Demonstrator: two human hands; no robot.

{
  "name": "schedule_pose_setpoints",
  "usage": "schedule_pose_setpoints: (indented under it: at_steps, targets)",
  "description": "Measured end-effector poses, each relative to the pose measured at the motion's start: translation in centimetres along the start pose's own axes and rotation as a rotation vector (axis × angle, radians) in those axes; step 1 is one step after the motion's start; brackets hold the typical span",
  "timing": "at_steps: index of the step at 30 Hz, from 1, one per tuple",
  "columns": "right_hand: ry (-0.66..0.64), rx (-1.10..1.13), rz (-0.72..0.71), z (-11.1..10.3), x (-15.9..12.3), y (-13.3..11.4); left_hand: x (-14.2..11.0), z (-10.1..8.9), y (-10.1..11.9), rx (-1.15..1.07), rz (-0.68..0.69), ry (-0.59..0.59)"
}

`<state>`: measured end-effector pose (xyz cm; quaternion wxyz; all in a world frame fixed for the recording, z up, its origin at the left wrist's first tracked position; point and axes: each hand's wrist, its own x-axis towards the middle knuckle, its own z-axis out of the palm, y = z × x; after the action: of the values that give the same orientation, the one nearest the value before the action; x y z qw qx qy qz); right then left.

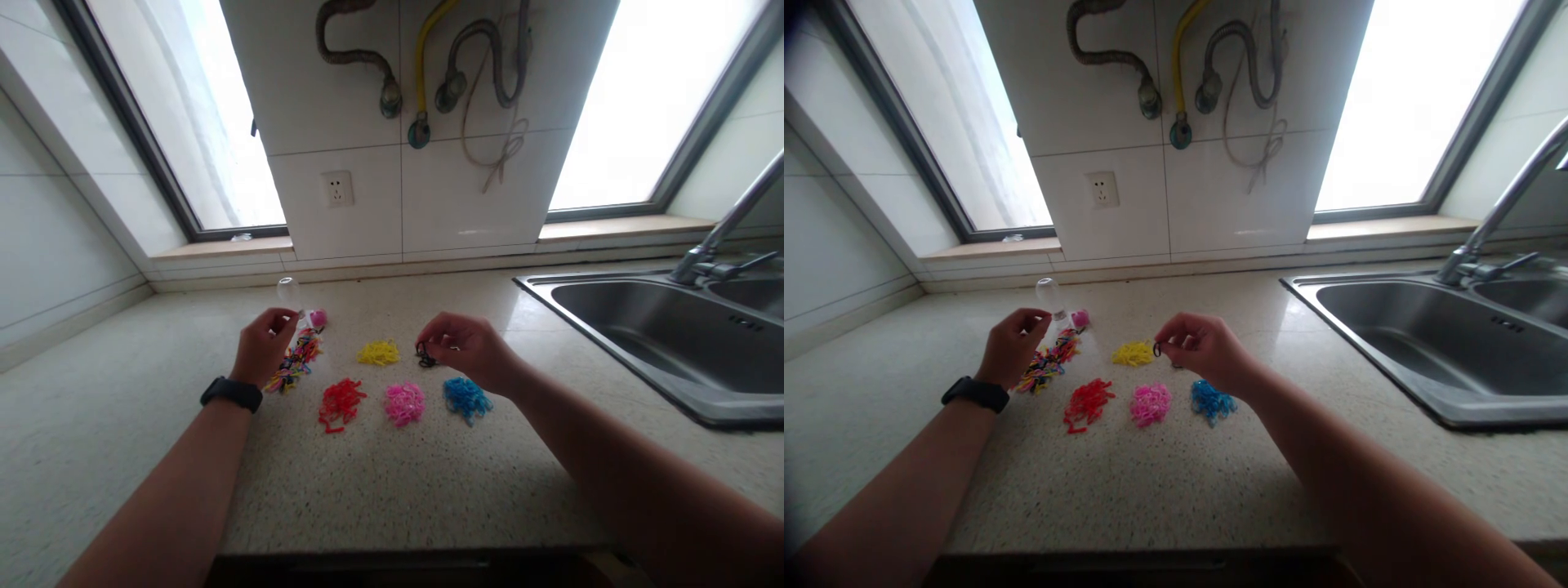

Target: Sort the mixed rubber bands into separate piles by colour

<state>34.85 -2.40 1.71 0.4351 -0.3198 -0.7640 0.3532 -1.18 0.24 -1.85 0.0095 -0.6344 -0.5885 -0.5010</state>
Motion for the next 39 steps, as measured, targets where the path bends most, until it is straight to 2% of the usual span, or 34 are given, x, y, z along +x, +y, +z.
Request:
schedule_pose_setpoints:
  at_steps: [4,16,27,35,39]
  targets:
    - [-0.007,0.029,0.017,0.2,0.0,-0.2,-0.1,0.1,0.4,-0.011,0.007,-0.025]
    - [0.012,0.077,0.006,0.4,0.1,0.3,0.0,-0.1,0.7,-0.028,-0.002,0.014]
    - [-0.037,-0.028,-0.086,0.8,-0.4,-0.8,0.0,0.0,0.8,-0.058,-0.007,0.046]
    - [-0.086,-0.069,-0.079,1.1,-0.6,-0.6,-0.1,0.0,0.5,-0.102,-0.039,0.029]
    - [-0.063,-0.058,-0.088,0.9,-0.6,-0.6,0.0,-0.1,0.4,-0.071,-0.03,0.066]
